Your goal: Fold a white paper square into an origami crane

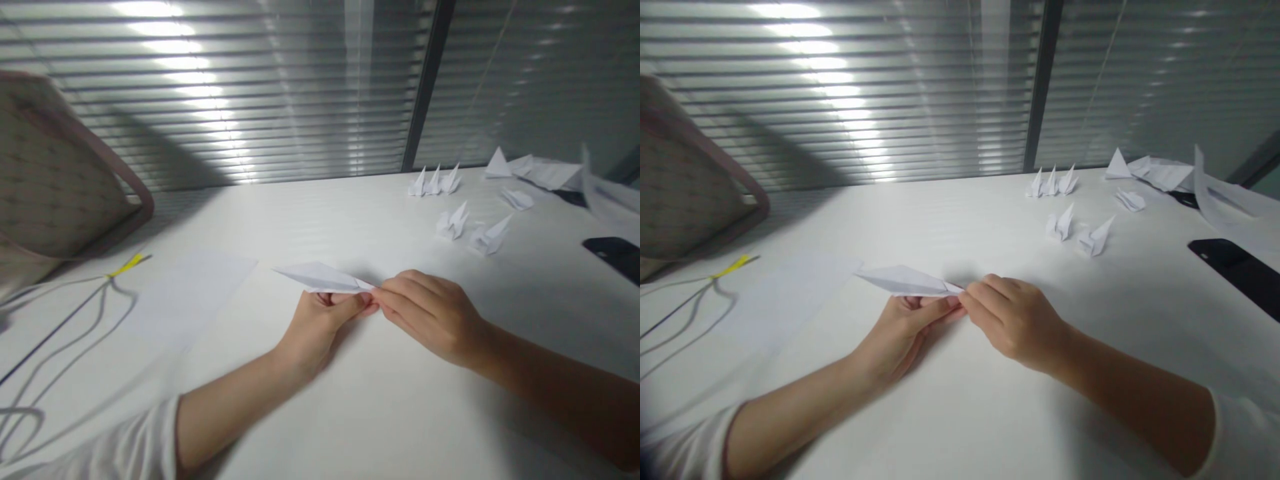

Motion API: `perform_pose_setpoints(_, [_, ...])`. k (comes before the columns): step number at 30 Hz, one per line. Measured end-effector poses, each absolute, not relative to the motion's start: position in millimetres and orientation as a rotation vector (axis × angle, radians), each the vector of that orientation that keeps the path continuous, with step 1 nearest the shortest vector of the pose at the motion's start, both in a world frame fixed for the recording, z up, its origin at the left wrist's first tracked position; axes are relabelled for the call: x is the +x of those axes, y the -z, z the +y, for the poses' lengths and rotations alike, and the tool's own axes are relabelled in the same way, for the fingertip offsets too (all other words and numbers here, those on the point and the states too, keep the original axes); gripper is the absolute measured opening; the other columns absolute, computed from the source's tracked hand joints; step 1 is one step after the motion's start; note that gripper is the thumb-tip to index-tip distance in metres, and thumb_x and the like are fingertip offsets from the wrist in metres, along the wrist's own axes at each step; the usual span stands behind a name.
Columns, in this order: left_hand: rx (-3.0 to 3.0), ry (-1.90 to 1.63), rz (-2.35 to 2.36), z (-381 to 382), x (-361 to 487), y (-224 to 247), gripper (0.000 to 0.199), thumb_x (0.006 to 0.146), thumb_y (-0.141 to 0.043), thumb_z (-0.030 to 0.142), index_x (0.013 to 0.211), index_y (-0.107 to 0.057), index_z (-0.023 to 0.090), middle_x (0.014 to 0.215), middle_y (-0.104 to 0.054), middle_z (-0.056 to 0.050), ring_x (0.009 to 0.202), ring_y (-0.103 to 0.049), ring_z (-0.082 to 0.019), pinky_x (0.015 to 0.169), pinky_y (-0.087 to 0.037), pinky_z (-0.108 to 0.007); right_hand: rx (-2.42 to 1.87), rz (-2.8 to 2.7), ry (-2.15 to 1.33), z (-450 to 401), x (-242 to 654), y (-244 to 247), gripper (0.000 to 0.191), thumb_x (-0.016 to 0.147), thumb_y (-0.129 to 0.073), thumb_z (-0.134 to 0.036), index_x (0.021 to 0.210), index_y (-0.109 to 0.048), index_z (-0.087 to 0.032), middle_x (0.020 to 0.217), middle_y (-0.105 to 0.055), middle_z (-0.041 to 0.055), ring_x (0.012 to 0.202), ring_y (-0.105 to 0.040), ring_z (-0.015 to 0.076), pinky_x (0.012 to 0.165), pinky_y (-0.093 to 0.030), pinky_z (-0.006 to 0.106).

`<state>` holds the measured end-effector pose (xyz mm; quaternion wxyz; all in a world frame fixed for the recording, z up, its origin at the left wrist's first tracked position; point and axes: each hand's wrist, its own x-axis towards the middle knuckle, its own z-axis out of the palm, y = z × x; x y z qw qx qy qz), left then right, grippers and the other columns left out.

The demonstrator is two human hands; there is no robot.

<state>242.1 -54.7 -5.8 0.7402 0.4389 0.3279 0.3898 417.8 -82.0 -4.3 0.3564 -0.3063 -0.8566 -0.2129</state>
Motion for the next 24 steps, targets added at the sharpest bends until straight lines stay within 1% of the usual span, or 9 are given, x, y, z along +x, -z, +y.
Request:
perform_pose_setpoints(4, [0.96, -0.82, 0.695, -53.0, 239.1, 3.6, 0.006, 0.073, -0.072, 0.017, 0.075, -0.075, 0.013, 0.079, -0.074, -0.005, 0.082, -0.07, -0.019, 0.087, -0.053, -0.031, -0.692, -2.245, 0.546, -79.5, 420.9, 4.4, 0.008, 0.087, -0.055, -0.004, 0.087, -0.062, -0.007, 0.078, -0.07, 0.0103, 0.075, -0.061, 0.0191, 0.061, -0.051, 0.032])
perform_pose_setpoints(6, [0.958, -0.799, 0.679, -51.8, 237.7, 1.8, 0.007, 0.073, -0.072, 0.017, 0.077, -0.074, 0.012, 0.083, -0.075, -0.007, 0.087, -0.069, -0.021, 0.087, -0.054, -0.032, -0.641, -2.265, 0.558, -78.2, 422.1, 4.0, 0.008, 0.087, -0.055, -0.004, 0.086, -0.062, -0.009, 0.077, -0.07, 0.0085, 0.075, -0.06, 0.0184, 0.061, -0.05, 0.031])
perform_pose_setpoints(8, [0.956, -0.796, 0.656, -51.0, 236.3, 0.3, 0.01, 0.072, -0.072, 0.016, 0.081, -0.074, 0.012, 0.087, -0.075, -0.008, 0.092, -0.069, -0.023, 0.089, -0.053, -0.034, -0.643, -2.285, 0.59, -77.8, 422.9, 3.1, 0.012, 0.086, -0.055, -0.003, 0.082, -0.062, -0.012, 0.075, -0.069, 0.0057, 0.075, -0.059, 0.0175, 0.062, -0.05, 0.031])
perform_pose_setpoints(11, [0.971, -0.797, 0.667, -51.6, 235.6, -1.1, 0.017, 0.07, -0.075, 0.017, 0.086, -0.073, 0.012, 0.091, -0.075, -0.008, 0.095, -0.068, -0.025, 0.092, -0.052, -0.036, -0.693, -2.326, 0.659, -78.7, 423.7, 1.7, 0.023, 0.088, -0.053, -0.005, 0.071, -0.061, -0.017, 0.075, -0.068, 0.004, 0.076, -0.058, 0.0173, 0.064, -0.049, 0.03])
perform_pose_setpoints(13, [0.974, -0.792, 0.714, -52.6, 236.2, -1.2, 0.019, 0.072, -0.076, 0.023, 0.087, -0.073, 0.011, 0.089, -0.075, -0.009, 0.092, -0.069, -0.025, 0.092, -0.051, -0.038, -0.709, -2.352, 0.681, -79.3, 423.9, 1.8, 0.028, 0.089, -0.05, -0.007, 0.065, -0.06, -0.018, 0.075, -0.067, 0.0042, 0.077, -0.058, 0.0177, 0.065, -0.049, 0.031])
perform_pose_setpoints(16, [0.937, -0.781, 0.763, -52.7, 237.6, -0.9, 0.023, 0.077, -0.073, 0.031, 0.085, -0.074, 0.01, 0.086, -0.075, -0.011, 0.089, -0.07, -0.024, 0.09, -0.053, -0.038, -0.727, -2.361, 0.649, -79.2, 423.8, 3.8, 0.028, 0.089, -0.05, -0.007, 0.066, -0.061, -0.019, 0.074, -0.065, 0.0046, 0.077, -0.057, 0.0181, 0.066, -0.049, 0.032])
perform_pose_setpoints(20, [0.905, -0.779, 0.729, -50.5, 238.1, 0.8, 0.022, 0.08, -0.07, 0.03, 0.084, -0.075, 0.009, 0.091, -0.075, -0.013, 0.09, -0.07, -0.023, 0.091, -0.052, -0.034, -0.816, -2.316, 0.495, -78.7, 423.5, 7.3, 0.018, 0.086, -0.052, -0.009, 0.079, -0.065, -0.018, 0.077, -0.066, 0.0049, 0.077, -0.058, 0.018, 0.069, -0.049, 0.033])
perform_pose_setpoints(22, [0.925, -0.783, 0.72, -49.7, 237.4, 3.0, 0.022, 0.082, -0.069, 0.03, 0.085, -0.075, 0.009, 0.091, -0.075, -0.012, 0.088, -0.071, -0.022, 0.091, -0.052, -0.034, -0.858, -2.217, 0.287, -78.1, 423.9, 8.6, 0.013, 0.086, -0.055, -0.011, 0.086, -0.066, -0.018, 0.08, -0.066, 0.0045, 0.078, -0.058, 0.0175, 0.07, -0.049, 0.032])
perform_pose_setpoints(24, [0.963, -0.788, 0.742, -49.9, 236.4, 5.4, 0.023, 0.083, -0.068, 0.031, 0.086, -0.075, 0.009, 0.09, -0.076, -0.011, 0.086, -0.071, -0.021, 0.091, -0.052, -0.032, -0.963, -2.033, -0.003, -77.1, 424.4, 9.6, 0.008, 0.085, -0.06, -0.016, 0.089, -0.065, -0.019, 0.082, -0.066, 0.0043, 0.076, -0.059, 0.0162, 0.068, -0.05, 0.03])
